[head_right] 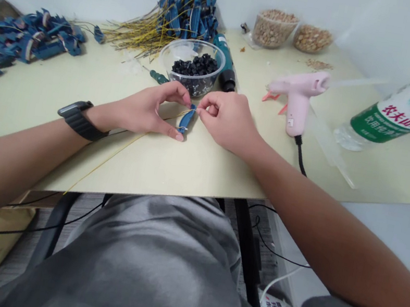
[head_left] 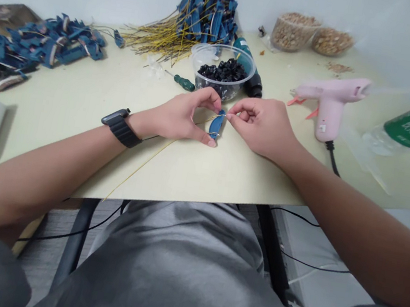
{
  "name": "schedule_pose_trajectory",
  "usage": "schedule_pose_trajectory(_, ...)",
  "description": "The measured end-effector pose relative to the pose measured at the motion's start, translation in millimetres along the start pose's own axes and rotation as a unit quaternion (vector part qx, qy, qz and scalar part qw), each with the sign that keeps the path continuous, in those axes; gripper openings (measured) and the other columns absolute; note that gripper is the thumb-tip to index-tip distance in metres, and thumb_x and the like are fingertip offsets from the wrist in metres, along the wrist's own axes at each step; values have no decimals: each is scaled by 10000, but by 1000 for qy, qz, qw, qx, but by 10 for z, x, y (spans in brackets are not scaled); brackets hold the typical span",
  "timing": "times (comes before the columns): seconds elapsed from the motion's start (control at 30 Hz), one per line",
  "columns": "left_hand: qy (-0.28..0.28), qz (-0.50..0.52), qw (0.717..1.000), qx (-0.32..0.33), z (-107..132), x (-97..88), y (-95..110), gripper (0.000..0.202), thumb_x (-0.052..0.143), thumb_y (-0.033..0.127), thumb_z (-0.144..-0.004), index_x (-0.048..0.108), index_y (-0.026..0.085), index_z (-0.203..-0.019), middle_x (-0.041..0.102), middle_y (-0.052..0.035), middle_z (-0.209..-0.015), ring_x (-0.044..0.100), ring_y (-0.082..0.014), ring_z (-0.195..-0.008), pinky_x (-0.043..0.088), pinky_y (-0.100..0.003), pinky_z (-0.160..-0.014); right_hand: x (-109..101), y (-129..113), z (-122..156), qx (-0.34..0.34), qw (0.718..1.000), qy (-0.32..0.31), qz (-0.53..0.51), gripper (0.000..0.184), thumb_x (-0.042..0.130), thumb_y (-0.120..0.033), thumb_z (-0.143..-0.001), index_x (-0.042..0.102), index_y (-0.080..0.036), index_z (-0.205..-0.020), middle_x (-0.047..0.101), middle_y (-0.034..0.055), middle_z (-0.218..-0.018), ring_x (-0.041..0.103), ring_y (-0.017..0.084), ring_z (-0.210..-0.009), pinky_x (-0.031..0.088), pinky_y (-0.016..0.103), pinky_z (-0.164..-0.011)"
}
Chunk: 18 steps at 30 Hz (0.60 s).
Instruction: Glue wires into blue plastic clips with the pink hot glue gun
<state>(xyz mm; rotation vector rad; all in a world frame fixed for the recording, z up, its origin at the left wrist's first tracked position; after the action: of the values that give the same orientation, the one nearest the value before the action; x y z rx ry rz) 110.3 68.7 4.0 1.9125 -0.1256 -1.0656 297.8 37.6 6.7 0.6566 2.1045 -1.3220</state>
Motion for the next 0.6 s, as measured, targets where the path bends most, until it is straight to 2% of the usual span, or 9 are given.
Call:
schedule_pose_trajectory(0.17,2,5,1000,9,-13,-2,-20,919,1068,720,-595,667,215,-1250,764,-154,-1413,695,-378,-1415,494,-555,-1287,6,-6,4,3,1000,1,7,104,771,-319,-934,842,-249,-905,714,24,-732,583,207,-706,433,373,-681)
schedule_pose_trajectory(0.47,4,11,1000,6,-26,-1,-44,887,1073,709,-577,665,230,-1202,774,-124,-1359,702,-359,-1378,512,-537,-1262,5,-55,30,-32,999,8,13,112,718,-222,-931,823,-243,-899,690,13,-732,575,197,-689,440,381,-733)
schedule_pose_trajectory(0.6,1,18,1000,9,-25,0,-34,881,1079,692,-579,662,229,-1202,775,-116,-1346,704,-350,-1370,517,-518,-1250,6,-44,31,-13,1000,-1,29,115,726,-232,-939,831,-266,-907,710,27,-745,586,217,-701,434,391,-712)
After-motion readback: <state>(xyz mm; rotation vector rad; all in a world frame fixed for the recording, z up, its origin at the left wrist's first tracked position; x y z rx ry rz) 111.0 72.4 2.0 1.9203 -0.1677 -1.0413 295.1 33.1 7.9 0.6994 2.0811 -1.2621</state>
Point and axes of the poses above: each hand's wrist, its own z-axis away from the middle knuckle, its own x-axis out of the palm, y = z × x, the point moved 7 cm from there along -z, towards the middle knuckle
